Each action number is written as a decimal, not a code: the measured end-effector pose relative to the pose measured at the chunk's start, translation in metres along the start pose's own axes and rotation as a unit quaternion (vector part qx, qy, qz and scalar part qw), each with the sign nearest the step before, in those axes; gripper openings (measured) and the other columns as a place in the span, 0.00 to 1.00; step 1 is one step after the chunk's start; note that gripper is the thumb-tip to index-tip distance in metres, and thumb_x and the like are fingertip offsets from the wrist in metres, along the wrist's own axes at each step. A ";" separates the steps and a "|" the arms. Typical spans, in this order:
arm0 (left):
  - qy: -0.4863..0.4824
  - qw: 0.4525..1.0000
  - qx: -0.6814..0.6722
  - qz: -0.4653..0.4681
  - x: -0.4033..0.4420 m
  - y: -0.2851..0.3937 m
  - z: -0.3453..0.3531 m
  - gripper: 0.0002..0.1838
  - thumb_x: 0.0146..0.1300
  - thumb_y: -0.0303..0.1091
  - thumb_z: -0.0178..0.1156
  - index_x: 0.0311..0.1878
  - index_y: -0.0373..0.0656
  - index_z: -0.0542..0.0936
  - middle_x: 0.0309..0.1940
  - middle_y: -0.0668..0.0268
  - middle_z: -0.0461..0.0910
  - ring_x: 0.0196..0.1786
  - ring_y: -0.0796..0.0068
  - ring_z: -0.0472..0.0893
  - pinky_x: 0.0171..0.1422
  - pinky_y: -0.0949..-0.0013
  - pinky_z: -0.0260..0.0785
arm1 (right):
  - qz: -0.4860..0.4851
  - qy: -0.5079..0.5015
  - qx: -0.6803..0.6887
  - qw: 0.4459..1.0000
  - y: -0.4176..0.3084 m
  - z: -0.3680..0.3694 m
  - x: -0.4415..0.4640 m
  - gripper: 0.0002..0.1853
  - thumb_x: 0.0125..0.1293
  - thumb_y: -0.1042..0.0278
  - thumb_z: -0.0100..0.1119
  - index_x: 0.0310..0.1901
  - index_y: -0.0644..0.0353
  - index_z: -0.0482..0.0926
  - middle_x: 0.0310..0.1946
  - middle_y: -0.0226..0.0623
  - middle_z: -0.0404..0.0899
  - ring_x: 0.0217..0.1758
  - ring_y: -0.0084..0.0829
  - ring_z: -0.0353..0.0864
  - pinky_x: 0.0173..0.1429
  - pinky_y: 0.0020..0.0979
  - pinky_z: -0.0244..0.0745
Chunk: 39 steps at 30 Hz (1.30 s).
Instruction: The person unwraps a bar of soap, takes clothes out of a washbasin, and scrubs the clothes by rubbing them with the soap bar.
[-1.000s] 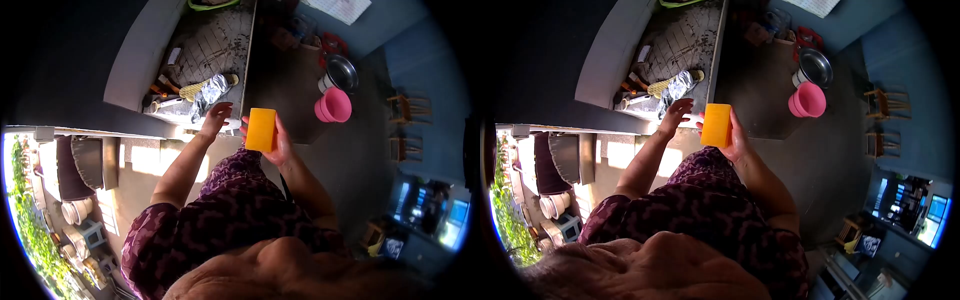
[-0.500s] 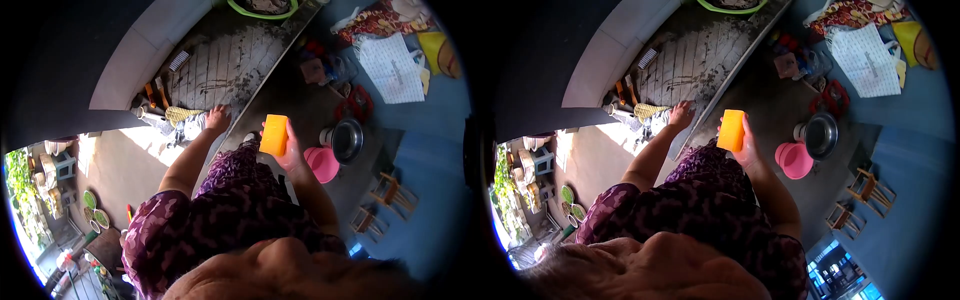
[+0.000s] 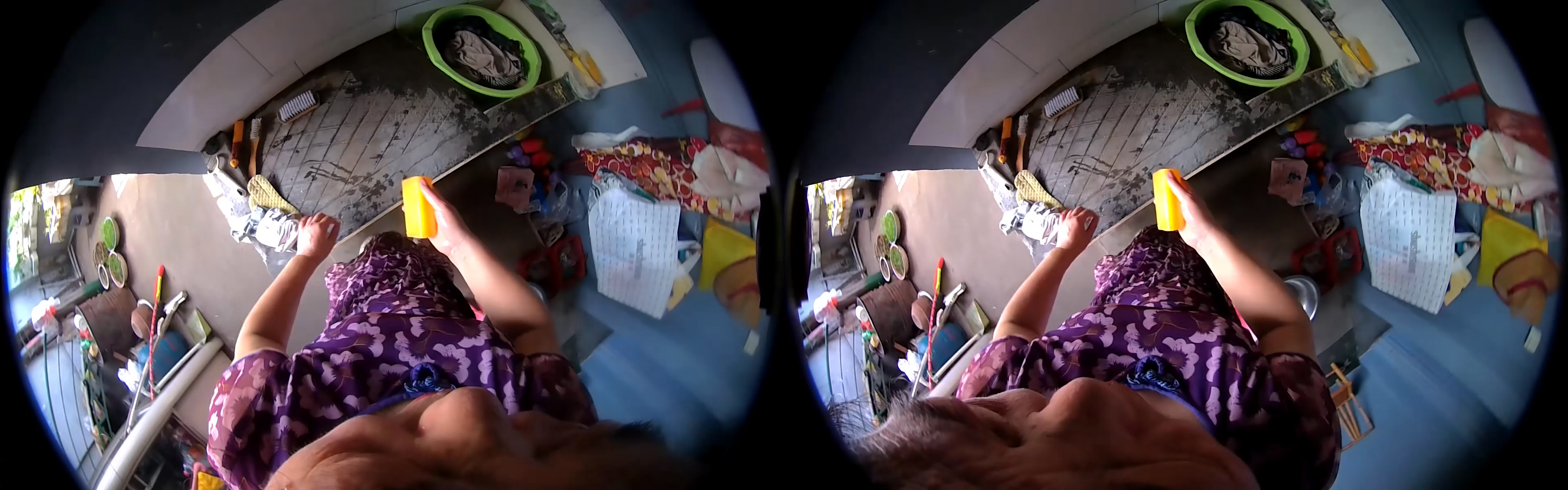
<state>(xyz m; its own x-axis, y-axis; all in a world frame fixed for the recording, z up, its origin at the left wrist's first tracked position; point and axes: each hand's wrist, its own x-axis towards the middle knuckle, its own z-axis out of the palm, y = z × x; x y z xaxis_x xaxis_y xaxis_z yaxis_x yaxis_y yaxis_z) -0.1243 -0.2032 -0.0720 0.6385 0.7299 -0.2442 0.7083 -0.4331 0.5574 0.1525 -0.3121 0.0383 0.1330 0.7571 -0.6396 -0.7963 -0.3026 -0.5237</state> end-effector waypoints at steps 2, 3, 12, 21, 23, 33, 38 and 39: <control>-0.021 0.931 -0.345 -0.117 0.020 0.049 0.001 0.20 0.71 0.50 0.54 0.53 0.45 0.82 0.49 0.63 0.80 0.59 0.70 0.75 0.61 0.65 0.69 | -0.008 0.024 -0.056 0.998 -0.012 0.011 0.026 0.23 0.62 0.47 0.67 0.53 0.46 0.74 0.39 0.23 0.76 0.43 0.20 0.77 0.43 0.26 0.74; -0.045 0.850 -0.505 -0.141 0.031 0.077 -0.006 0.28 0.72 0.56 0.50 0.67 0.48 0.72 0.58 0.64 0.75 0.61 0.71 0.73 0.64 0.64 0.66 | 0.001 0.018 -0.076 0.997 -0.018 0.016 0.038 0.28 0.61 0.46 0.68 0.58 0.46 0.70 0.43 0.27 0.74 0.44 0.24 0.76 0.45 0.26 0.74; -0.053 0.604 -0.775 -0.180 0.146 0.135 -0.037 0.25 0.68 0.45 0.60 0.62 0.43 0.69 0.47 0.63 0.78 0.48 0.68 0.80 0.49 0.62 0.76 | -0.003 -0.128 -0.337 0.933 -0.091 0.015 0.130 0.28 0.71 0.50 0.55 0.68 0.52 0.64 0.63 0.38 0.67 0.65 0.33 0.67 0.66 0.36 0.67; 0.073 0.689 -0.678 -0.246 0.231 0.148 -0.017 0.25 0.65 0.42 0.65 0.60 0.44 0.69 0.45 0.66 0.77 0.47 0.72 0.78 0.48 0.66 0.73 | -0.325 0.133 -0.735 0.580 -0.291 -0.140 0.343 0.49 0.57 0.44 0.69 0.74 0.49 0.53 0.73 0.45 0.51 0.74 0.49 0.53 0.72 0.44 0.57; 0.108 0.718 -0.634 -0.266 0.252 0.151 0.000 0.28 0.64 0.42 0.66 0.62 0.43 0.68 0.44 0.67 0.77 0.45 0.75 0.77 0.48 0.70 0.71 | -0.236 0.143 -0.849 0.451 -0.334 -0.131 0.364 0.55 0.53 0.36 0.69 0.77 0.37 0.45 0.78 0.42 0.39 0.79 0.49 0.41 0.73 0.55 0.52; 0.275 0.714 -0.524 -0.375 0.349 0.199 0.058 0.23 0.64 0.34 0.65 0.60 0.43 0.70 0.43 0.68 0.77 0.42 0.77 0.76 0.47 0.73 0.70 | -0.213 0.034 -0.917 0.336 -0.382 -0.195 0.526 0.25 0.60 0.67 0.56 0.60 0.33 0.75 0.66 0.29 0.63 0.64 0.41 0.64 0.59 0.47 0.64; 0.288 0.709 -0.522 -0.377 0.398 0.222 0.074 0.25 0.64 0.32 0.65 0.61 0.42 0.69 0.43 0.68 0.77 0.44 0.78 0.77 0.47 0.74 0.70 | -0.094 0.004 -0.930 0.356 -0.397 -0.190 0.599 0.16 0.64 0.65 0.50 0.50 0.47 0.84 0.53 0.38 0.80 0.57 0.44 0.78 0.54 0.43 0.75; 0.289 0.714 -0.514 -0.378 0.405 0.226 0.075 0.25 0.63 0.32 0.65 0.62 0.42 0.69 0.43 0.68 0.77 0.43 0.78 0.77 0.47 0.74 0.70 | -0.036 0.011 -0.925 0.379 -0.396 -0.188 0.612 0.15 0.66 0.64 0.49 0.48 0.49 0.85 0.50 0.40 0.83 0.54 0.44 0.81 0.52 0.42 0.77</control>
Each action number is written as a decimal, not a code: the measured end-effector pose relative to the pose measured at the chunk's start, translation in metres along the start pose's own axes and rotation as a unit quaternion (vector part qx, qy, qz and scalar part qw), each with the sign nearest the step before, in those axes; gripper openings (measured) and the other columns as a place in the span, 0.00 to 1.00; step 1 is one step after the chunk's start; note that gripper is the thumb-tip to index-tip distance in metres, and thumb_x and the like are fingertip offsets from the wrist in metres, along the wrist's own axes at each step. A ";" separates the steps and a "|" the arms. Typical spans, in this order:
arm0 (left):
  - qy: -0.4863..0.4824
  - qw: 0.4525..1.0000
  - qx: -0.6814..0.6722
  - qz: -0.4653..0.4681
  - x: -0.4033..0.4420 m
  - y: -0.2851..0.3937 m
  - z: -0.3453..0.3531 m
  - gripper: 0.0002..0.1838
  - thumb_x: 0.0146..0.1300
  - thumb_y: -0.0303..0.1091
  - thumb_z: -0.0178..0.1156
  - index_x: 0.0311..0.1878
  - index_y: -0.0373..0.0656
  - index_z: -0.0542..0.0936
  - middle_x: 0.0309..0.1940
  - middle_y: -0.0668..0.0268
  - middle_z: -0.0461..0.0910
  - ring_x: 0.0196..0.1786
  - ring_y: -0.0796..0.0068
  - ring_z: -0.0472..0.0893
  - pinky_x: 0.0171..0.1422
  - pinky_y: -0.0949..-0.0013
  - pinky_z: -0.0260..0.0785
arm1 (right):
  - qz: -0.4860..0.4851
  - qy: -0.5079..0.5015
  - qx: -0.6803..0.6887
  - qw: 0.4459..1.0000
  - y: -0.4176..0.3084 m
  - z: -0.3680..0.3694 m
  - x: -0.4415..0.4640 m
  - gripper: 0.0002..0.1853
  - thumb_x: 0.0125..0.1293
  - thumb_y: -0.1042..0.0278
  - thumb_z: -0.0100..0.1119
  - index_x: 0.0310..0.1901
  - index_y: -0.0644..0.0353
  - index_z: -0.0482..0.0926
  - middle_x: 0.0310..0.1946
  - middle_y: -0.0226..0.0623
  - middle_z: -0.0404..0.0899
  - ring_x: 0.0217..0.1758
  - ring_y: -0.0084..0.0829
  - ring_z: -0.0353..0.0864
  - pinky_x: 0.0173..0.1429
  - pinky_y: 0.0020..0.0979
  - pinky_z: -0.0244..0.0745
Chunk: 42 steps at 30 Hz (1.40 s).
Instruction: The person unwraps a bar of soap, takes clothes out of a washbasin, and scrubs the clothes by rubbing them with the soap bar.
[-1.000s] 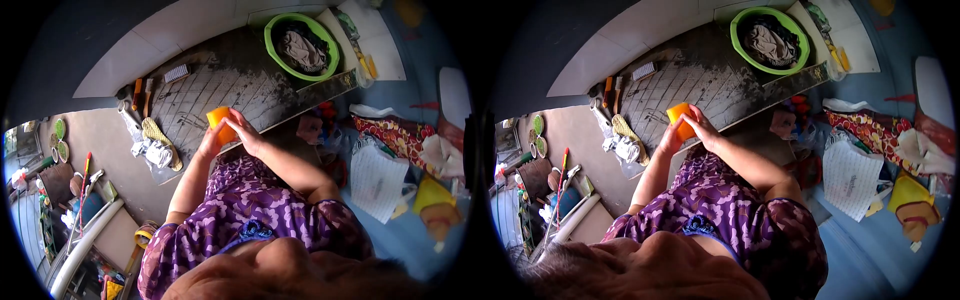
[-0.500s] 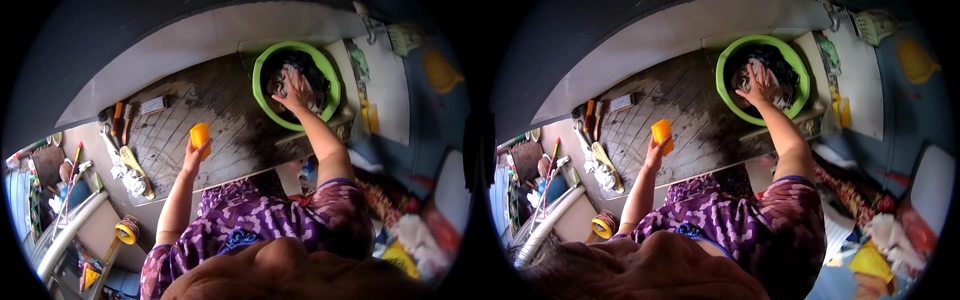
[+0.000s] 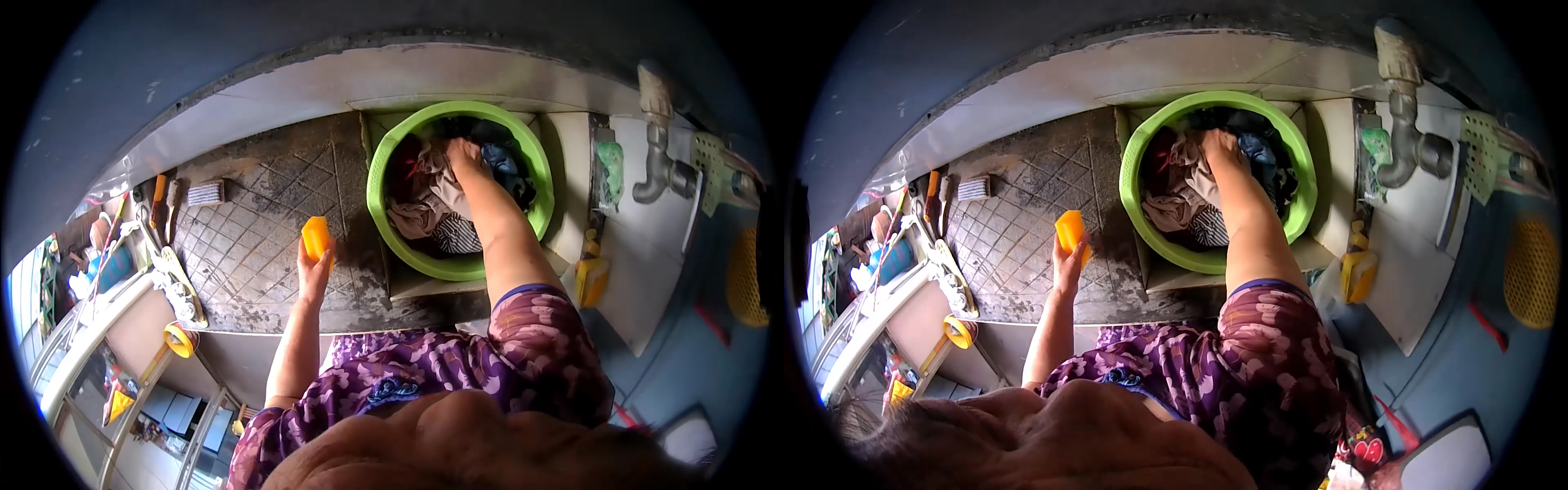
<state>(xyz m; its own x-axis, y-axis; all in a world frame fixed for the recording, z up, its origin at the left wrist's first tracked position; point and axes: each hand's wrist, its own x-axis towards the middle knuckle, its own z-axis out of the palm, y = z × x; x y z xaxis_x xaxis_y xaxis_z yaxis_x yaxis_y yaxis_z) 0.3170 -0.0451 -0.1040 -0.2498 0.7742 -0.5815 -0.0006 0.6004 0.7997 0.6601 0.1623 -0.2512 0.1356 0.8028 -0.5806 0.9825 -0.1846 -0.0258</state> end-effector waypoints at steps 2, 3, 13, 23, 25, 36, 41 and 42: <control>0.000 0.999 -0.028 0.031 0.005 -0.003 0.010 0.26 0.63 0.32 0.66 0.62 0.41 0.69 0.43 0.68 0.77 0.42 0.78 0.76 0.46 0.74 0.70 | -0.046 0.017 -0.019 0.999 0.005 -0.001 0.016 0.17 0.68 0.60 0.46 0.45 0.54 0.86 0.44 0.43 0.85 0.49 0.43 0.85 0.48 0.41 0.81; 0.006 0.999 -0.017 0.030 0.007 -0.001 0.011 0.26 0.63 0.32 0.66 0.62 0.41 0.69 0.43 0.68 0.77 0.42 0.78 0.76 0.45 0.74 0.70 | -0.050 0.005 -0.019 0.999 0.007 0.000 0.024 0.17 0.68 0.59 0.46 0.45 0.53 0.86 0.45 0.43 0.85 0.49 0.43 0.85 0.48 0.41 0.81; 0.149 0.898 0.377 0.169 0.020 -0.021 -0.019 0.42 0.59 0.51 0.66 0.71 0.44 0.60 0.57 0.46 0.71 0.58 0.43 0.71 0.63 0.47 0.63 | -0.104 0.250 0.034 0.962 -0.007 0.003 -0.092 0.15 0.67 0.51 0.54 0.36 0.54 0.83 0.42 0.38 0.79 0.44 0.42 0.79 0.44 0.42 0.74; 0.036 0.847 0.372 0.379 0.027 0.061 0.096 0.26 0.60 0.36 0.65 0.61 0.42 0.74 0.58 0.47 0.73 0.60 0.48 0.73 0.64 0.51 0.66 | -0.133 0.333 0.180 0.916 0.071 -0.041 -0.083 0.30 0.67 0.46 0.55 0.62 0.62 0.69 0.64 0.54 0.69 0.65 0.51 0.69 0.65 0.48 0.65; -0.129 0.879 0.250 0.385 0.045 0.073 0.160 0.26 0.59 0.37 0.66 0.60 0.39 0.75 0.59 0.49 0.73 0.62 0.50 0.73 0.65 0.55 0.67 | -0.096 0.100 0.143 0.980 0.099 -0.009 -0.009 0.33 0.68 0.46 0.50 0.63 0.67 0.67 0.61 0.60 0.71 0.66 0.52 0.70 0.67 0.47 0.64; -0.356 0.830 0.416 0.106 0.167 0.069 0.268 0.70 0.33 0.77 0.69 0.73 0.35 0.56 0.66 0.43 0.67 0.69 0.52 0.68 0.71 0.61 0.62 | -0.051 -0.102 0.374 0.920 0.103 -0.001 0.010 0.24 0.72 0.58 0.41 0.59 0.66 0.74 0.60 0.59 0.73 0.62 0.53 0.73 0.64 0.41 0.67; -0.282 0.750 0.515 0.304 0.039 0.051 0.190 0.63 0.28 0.71 0.74 0.70 0.52 0.62 0.65 0.54 0.63 0.69 0.48 0.63 0.65 0.39 0.61 | -0.195 0.233 0.285 0.909 0.081 0.004 -0.181 0.26 0.52 0.67 0.66 0.55 0.53 0.77 0.49 0.46 0.76 0.54 0.50 0.73 0.62 0.47 0.64; -0.270 0.762 0.482 0.337 0.020 0.023 0.178 0.67 0.31 0.71 0.73 0.74 0.52 0.54 0.69 0.49 0.57 0.72 0.41 0.58 0.64 0.34 0.59 | -0.191 0.229 0.273 0.915 0.067 -0.001 -0.210 0.34 0.46 0.63 0.70 0.59 0.52 0.74 0.53 0.44 0.73 0.57 0.49 0.71 0.64 0.49 0.62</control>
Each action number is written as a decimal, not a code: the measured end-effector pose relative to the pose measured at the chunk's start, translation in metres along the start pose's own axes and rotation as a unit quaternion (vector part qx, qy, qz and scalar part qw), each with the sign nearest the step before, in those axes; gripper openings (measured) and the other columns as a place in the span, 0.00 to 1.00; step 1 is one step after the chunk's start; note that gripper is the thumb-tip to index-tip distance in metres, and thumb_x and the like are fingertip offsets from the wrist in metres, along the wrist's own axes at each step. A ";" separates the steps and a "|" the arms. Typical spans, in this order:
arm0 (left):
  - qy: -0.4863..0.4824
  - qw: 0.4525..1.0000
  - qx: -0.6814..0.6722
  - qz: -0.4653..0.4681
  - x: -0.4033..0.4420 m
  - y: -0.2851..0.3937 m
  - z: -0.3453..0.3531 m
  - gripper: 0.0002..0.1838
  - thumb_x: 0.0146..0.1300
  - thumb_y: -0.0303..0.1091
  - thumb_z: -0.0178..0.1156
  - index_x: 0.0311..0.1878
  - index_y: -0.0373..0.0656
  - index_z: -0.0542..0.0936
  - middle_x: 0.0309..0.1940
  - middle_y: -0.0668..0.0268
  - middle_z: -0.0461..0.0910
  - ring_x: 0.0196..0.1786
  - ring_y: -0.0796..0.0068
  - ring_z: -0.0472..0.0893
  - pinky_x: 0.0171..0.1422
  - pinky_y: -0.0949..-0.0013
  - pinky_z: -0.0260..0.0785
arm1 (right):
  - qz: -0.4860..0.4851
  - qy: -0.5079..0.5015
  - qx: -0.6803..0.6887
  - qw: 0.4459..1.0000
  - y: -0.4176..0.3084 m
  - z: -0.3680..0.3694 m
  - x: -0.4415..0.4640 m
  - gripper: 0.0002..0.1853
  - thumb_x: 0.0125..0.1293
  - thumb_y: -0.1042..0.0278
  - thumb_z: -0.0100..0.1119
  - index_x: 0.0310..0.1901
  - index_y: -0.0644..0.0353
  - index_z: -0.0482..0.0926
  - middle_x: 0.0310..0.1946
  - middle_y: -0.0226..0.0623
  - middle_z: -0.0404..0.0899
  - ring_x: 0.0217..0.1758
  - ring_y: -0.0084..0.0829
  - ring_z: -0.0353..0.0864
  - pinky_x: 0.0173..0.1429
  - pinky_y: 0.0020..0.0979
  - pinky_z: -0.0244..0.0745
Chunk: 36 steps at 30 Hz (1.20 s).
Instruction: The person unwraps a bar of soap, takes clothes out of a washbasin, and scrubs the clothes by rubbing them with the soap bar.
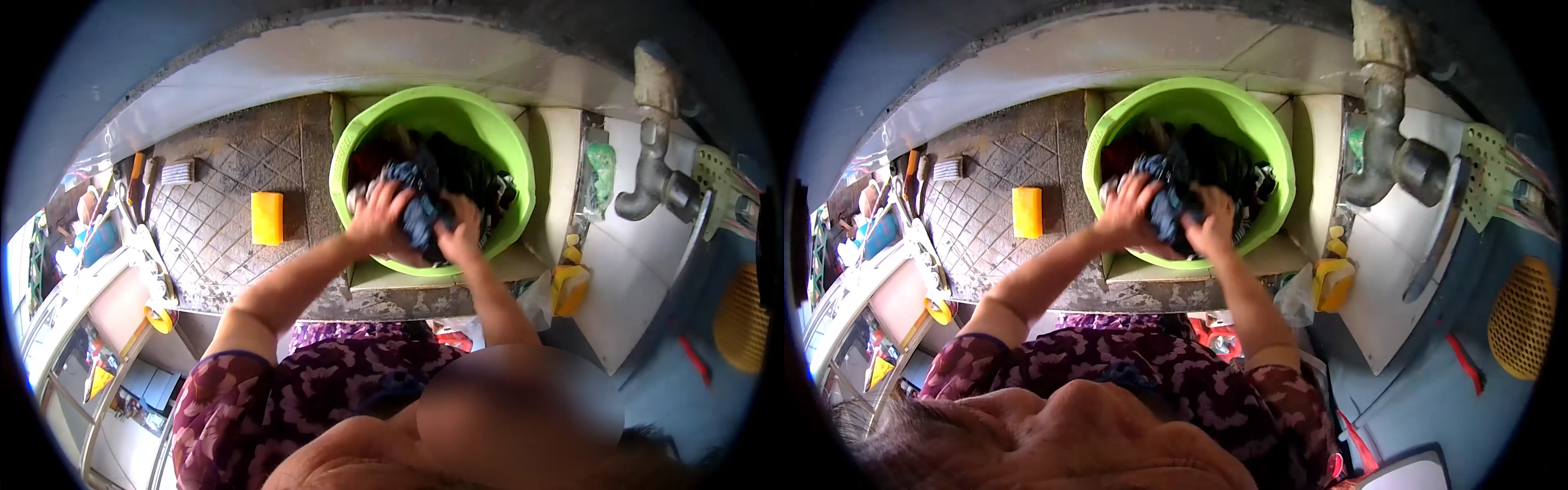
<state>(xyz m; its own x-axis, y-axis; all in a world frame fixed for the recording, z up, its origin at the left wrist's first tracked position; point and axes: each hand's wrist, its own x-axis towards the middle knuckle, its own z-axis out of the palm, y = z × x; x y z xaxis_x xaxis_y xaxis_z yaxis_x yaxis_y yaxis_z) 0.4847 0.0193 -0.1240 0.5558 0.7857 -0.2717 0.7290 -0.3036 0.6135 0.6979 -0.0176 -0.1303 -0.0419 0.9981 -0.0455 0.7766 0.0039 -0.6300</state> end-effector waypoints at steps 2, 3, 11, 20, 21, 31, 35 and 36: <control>-0.037 0.995 0.076 -0.053 -0.028 0.018 0.023 0.70 0.34 0.70 0.72 0.76 0.48 0.47 0.73 0.42 0.46 0.74 0.37 0.52 0.67 0.35 0.56 | -0.002 0.035 0.002 0.999 -0.023 0.023 -0.029 0.40 0.42 0.59 0.72 0.62 0.52 0.71 0.57 0.46 0.68 0.63 0.53 0.67 0.68 0.53 0.56; -0.048 0.993 0.082 -0.073 -0.027 0.016 0.038 0.71 0.35 0.70 0.71 0.77 0.46 0.45 0.74 0.41 0.41 0.75 0.37 0.49 0.68 0.35 0.55 | -0.007 0.049 -0.002 0.999 -0.021 0.033 -0.030 0.39 0.42 0.62 0.70 0.62 0.52 0.70 0.57 0.47 0.68 0.63 0.54 0.66 0.68 0.53 0.57; -0.139 0.976 0.055 -0.159 0.099 -0.022 0.056 0.70 0.49 0.68 0.64 0.76 0.38 0.29 0.76 0.39 0.37 0.77 0.37 0.44 0.78 0.49 0.46 | -0.029 0.058 -0.034 0.997 0.066 0.082 0.084 0.28 0.48 0.75 0.54 0.56 0.58 0.75 0.48 0.48 0.75 0.55 0.53 0.71 0.58 0.49 0.67; -0.215 0.916 -0.297 -0.162 0.239 -0.100 0.087 0.59 0.46 0.76 0.62 0.74 0.45 0.60 0.70 0.50 0.64 0.71 0.57 0.65 0.75 0.56 0.56 | 0.282 -0.208 0.076 0.934 0.191 0.127 0.203 0.26 0.63 0.54 0.54 0.60 0.59 0.74 0.57 0.56 0.75 0.58 0.52 0.76 0.62 0.48 0.71; -0.215 0.918 -0.288 -0.168 0.238 -0.095 0.076 0.59 0.46 0.77 0.62 0.74 0.46 0.60 0.70 0.50 0.64 0.71 0.58 0.65 0.74 0.56 0.57 | 0.211 -0.159 -0.017 0.964 0.206 0.132 0.204 0.28 0.63 0.49 0.54 0.58 0.61 0.76 0.57 0.57 0.75 0.59 0.52 0.76 0.62 0.47 0.71; -0.011 0.994 -0.097 -0.041 0.064 -0.024 0.001 0.56 0.36 0.73 0.71 0.67 0.51 0.68 0.67 0.45 0.61 0.67 0.42 0.65 0.67 0.49 0.65 | 0.091 0.113 -0.060 0.988 0.033 0.048 0.037 0.22 0.61 0.50 0.64 0.46 0.63 0.81 0.41 0.48 0.81 0.43 0.50 0.79 0.46 0.49 0.70; -0.053 0.995 0.071 -0.054 -0.033 0.013 0.031 0.55 0.37 0.64 0.73 0.67 0.42 0.64 0.71 0.39 0.50 0.74 0.36 0.51 0.72 0.35 0.48 | 0.017 0.064 0.003 0.998 -0.037 0.025 -0.026 0.25 0.55 0.61 0.68 0.55 0.56 0.74 0.46 0.45 0.76 0.52 0.48 0.73 0.55 0.47 0.65; -0.073 0.989 0.103 -0.081 -0.037 0.022 0.041 0.51 0.43 0.60 0.70 0.68 0.43 0.63 0.73 0.40 0.48 0.76 0.37 0.49 0.72 0.34 0.47 | 0.013 0.059 -0.011 0.998 -0.038 0.031 -0.031 0.26 0.54 0.61 0.68 0.55 0.56 0.73 0.47 0.46 0.74 0.53 0.49 0.71 0.56 0.48 0.64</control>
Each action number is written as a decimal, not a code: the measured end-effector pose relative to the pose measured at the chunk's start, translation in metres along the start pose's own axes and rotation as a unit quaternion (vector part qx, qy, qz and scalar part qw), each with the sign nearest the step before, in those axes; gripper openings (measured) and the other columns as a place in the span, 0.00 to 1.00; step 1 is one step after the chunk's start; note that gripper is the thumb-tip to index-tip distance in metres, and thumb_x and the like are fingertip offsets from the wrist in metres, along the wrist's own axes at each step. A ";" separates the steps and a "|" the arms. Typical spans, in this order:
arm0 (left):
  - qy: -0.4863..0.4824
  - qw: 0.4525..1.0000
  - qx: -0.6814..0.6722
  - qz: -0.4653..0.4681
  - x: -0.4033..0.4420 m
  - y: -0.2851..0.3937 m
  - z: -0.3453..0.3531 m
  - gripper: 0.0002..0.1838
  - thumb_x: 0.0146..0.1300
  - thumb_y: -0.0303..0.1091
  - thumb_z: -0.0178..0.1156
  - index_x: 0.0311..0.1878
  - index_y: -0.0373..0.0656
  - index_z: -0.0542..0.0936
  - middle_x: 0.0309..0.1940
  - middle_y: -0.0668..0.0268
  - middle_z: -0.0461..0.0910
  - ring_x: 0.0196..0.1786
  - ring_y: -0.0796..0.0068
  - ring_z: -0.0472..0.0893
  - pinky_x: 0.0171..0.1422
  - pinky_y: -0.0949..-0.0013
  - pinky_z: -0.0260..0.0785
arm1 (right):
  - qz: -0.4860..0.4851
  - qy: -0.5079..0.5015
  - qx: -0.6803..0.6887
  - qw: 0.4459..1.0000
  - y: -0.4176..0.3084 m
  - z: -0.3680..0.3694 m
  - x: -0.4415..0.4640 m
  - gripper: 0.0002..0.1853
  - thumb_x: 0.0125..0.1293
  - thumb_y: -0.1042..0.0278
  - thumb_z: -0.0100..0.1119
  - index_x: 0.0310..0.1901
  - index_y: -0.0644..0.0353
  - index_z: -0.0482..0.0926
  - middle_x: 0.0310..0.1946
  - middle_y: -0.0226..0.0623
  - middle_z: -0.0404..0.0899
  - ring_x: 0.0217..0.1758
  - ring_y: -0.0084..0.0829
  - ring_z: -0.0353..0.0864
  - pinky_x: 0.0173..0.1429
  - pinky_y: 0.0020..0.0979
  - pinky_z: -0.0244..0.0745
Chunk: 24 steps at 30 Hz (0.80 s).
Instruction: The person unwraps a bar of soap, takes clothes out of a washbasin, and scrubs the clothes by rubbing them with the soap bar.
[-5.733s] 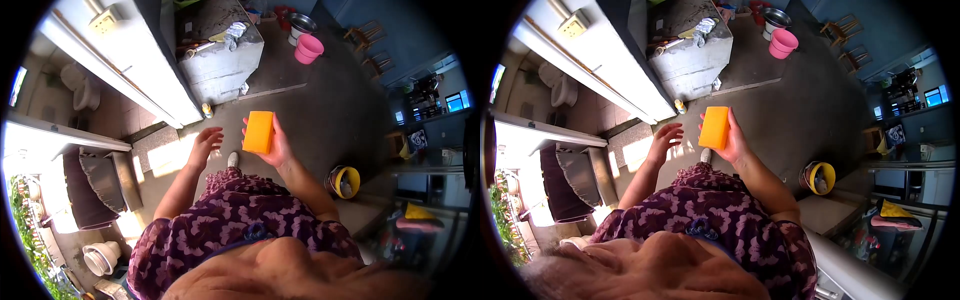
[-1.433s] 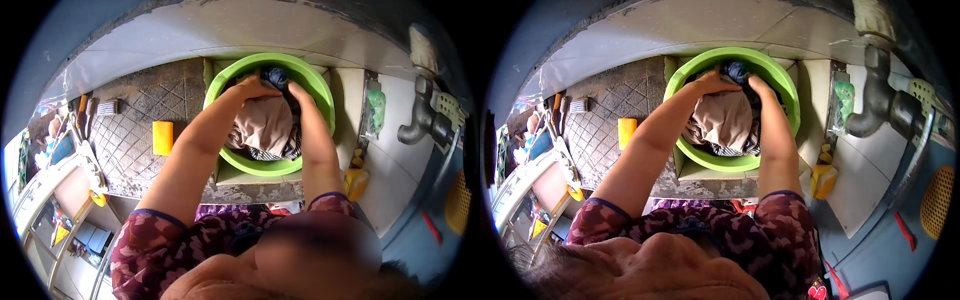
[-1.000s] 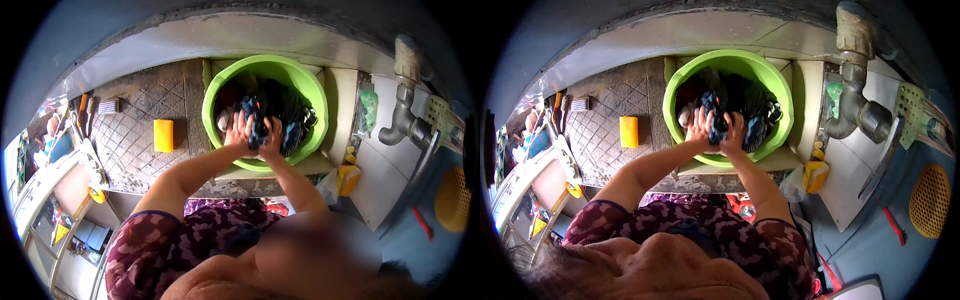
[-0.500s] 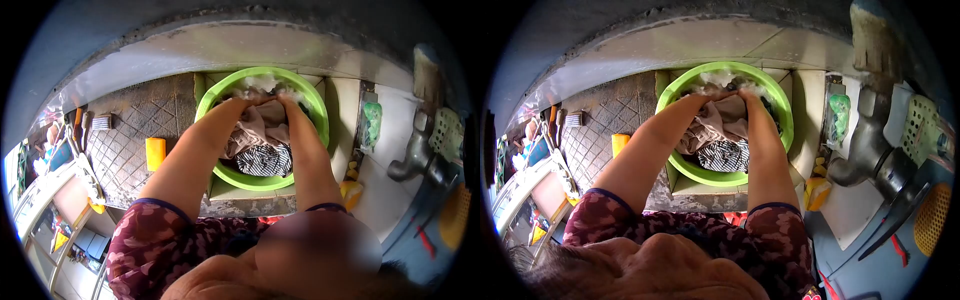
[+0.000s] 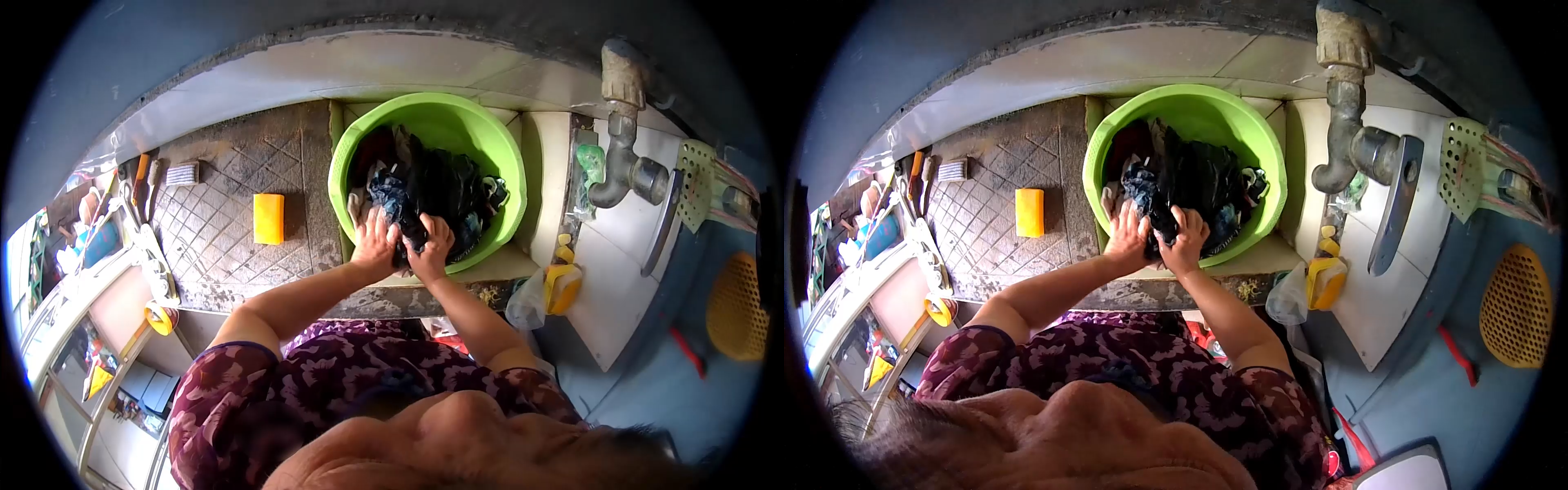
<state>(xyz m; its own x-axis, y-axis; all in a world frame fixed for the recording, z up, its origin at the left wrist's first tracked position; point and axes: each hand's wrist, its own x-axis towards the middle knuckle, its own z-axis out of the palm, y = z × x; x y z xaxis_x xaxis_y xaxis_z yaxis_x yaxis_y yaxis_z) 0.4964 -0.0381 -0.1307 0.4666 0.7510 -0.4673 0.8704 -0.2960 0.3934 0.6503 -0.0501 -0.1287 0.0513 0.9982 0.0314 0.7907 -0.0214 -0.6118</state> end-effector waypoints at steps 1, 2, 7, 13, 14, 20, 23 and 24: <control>-0.071 0.997 0.023 -0.029 0.013 0.005 0.004 0.47 0.50 0.57 0.66 0.69 0.42 0.62 0.74 0.39 0.45 0.76 0.37 0.46 0.73 0.35 0.44 | -0.015 0.004 0.018 1.000 0.014 0.014 0.000 0.27 0.54 0.61 0.68 0.56 0.56 0.72 0.47 0.47 0.74 0.53 0.50 0.70 0.57 0.49 0.64; -0.138 0.988 0.045 -0.058 0.029 0.007 0.012 0.43 0.57 0.54 0.62 0.71 0.41 0.60 0.75 0.39 0.42 0.77 0.36 0.43 0.74 0.35 0.41 | -0.032 0.008 0.035 0.999 0.041 0.036 0.002 0.28 0.54 0.61 0.68 0.56 0.56 0.72 0.47 0.48 0.73 0.53 0.51 0.70 0.57 0.49 0.64; -0.137 0.987 -0.073 -0.045 0.115 -0.023 0.019 0.46 0.59 0.43 0.57 0.75 0.36 0.47 0.75 0.35 0.39 0.77 0.33 0.39 0.77 0.33 0.29 | -0.048 -0.010 0.019 0.999 0.094 0.074 0.075 0.26 0.55 0.63 0.66 0.54 0.62 0.71 0.48 0.51 0.73 0.54 0.54 0.68 0.60 0.49 0.65; -0.108 0.985 -0.128 -0.042 0.210 -0.032 -0.011 0.47 0.59 0.40 0.58 0.75 0.37 0.43 0.71 0.38 0.53 0.74 0.43 0.56 0.79 0.55 0.46 | -0.038 0.001 0.051 0.998 0.171 0.120 0.177 0.23 0.60 0.52 0.64 0.46 0.67 0.78 0.36 0.57 0.80 0.41 0.60 0.77 0.49 0.52 0.73; -0.129 0.972 -0.191 -0.040 0.220 -0.034 -0.016 0.44 0.60 0.39 0.57 0.75 0.37 0.46 0.69 0.38 0.57 0.72 0.45 0.59 0.77 0.57 0.50 | 0.013 -0.047 0.008 0.999 0.179 0.123 0.188 0.24 0.61 0.51 0.62 0.45 0.67 0.78 0.36 0.57 0.80 0.41 0.60 0.78 0.49 0.52 0.73; -0.172 0.977 -0.127 0.005 0.270 -0.047 -0.033 0.36 0.63 0.59 0.54 0.67 0.42 0.71 0.58 0.46 0.76 0.65 0.52 0.73 0.68 0.59 0.64 | 0.183 -0.142 -0.055 0.971 0.184 0.115 0.237 0.31 0.63 0.40 0.55 0.41 0.69 0.81 0.36 0.60 0.81 0.41 0.60 0.79 0.48 0.50 0.74; 0.032 0.921 -0.375 -0.104 0.225 -0.050 -0.029 0.45 0.58 0.67 0.60 0.66 0.37 0.70 0.61 0.45 0.74 0.67 0.52 0.71 0.69 0.59 0.63 | 0.224 -0.055 0.019 0.973 0.163 0.101 0.210 0.35 0.65 0.35 0.51 0.38 0.70 0.82 0.35 0.61 0.81 0.41 0.60 0.80 0.47 0.49 0.75; 0.068 0.899 -0.427 -0.069 0.206 -0.052 -0.032 0.47 0.56 0.67 0.62 0.66 0.35 0.70 0.61 0.44 0.74 0.66 0.50 0.71 0.70 0.59 0.62 | 0.238 -0.038 0.031 0.970 0.146 0.088 0.190 0.37 0.65 0.33 0.49 0.38 0.71 0.82 0.35 0.62 0.81 0.41 0.61 0.81 0.47 0.48 0.75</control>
<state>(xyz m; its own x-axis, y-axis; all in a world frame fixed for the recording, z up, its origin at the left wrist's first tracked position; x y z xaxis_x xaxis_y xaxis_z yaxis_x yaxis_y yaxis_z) 0.5424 0.1506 -0.2218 0.2890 0.8283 -0.4801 0.4526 0.3237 0.8309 0.7216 0.1418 -0.2818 0.3543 0.8773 -0.3237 0.6499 -0.4799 -0.5893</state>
